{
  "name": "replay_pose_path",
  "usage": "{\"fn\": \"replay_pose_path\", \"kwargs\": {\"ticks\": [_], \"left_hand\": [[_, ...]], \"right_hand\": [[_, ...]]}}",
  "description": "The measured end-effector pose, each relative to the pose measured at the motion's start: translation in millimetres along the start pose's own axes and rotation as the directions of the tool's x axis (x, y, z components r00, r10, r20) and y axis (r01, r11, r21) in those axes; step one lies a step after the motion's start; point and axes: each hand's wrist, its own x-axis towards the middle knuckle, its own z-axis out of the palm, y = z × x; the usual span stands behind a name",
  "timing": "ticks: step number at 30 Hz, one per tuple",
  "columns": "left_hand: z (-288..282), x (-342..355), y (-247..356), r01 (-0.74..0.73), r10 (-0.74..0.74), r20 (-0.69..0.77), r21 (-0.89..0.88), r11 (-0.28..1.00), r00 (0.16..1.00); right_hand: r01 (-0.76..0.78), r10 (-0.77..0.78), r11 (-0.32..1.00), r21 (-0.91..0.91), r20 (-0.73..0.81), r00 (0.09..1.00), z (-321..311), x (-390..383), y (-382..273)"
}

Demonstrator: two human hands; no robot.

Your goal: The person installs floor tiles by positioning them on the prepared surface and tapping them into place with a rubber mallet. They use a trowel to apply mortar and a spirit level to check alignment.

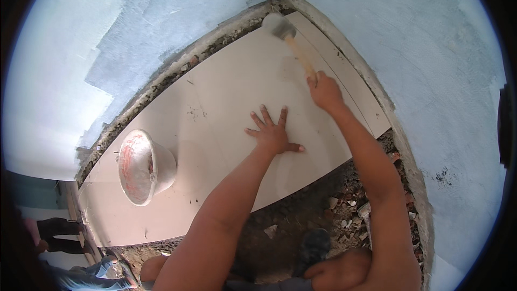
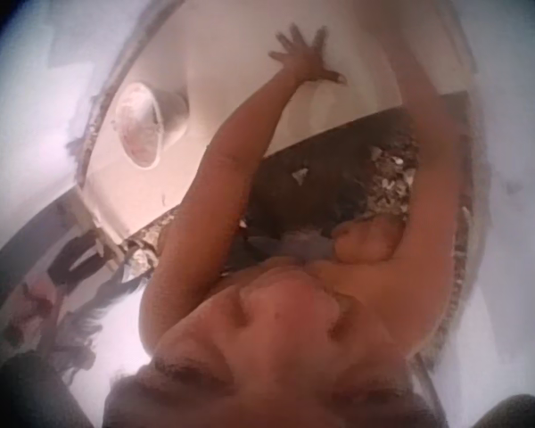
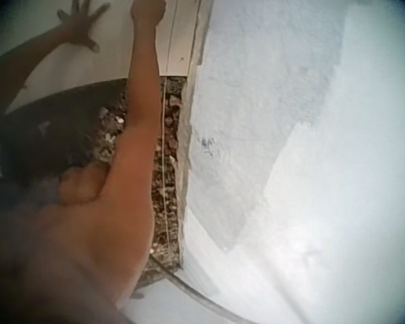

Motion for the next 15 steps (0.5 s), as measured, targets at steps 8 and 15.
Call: {"fn": "replay_pose_path", "kwargs": {"ticks": [8,15], "left_hand": [[53.4,-2.3,-15.9,-0.036,-0.029,-0.445,-0.137,0.990,0.895],[69.1,3.3,2.4,-0.094,0.007,-0.568,-0.123,0.988,0.823]], "right_hand": [[0.137,-0.125,0.981,-0.135,0.094,0.988,38.1,-45.1,7.8],[-0.122,-0.163,0.897,-0.424,-0.575,0.801,40.3,10.4,121.0]]}}
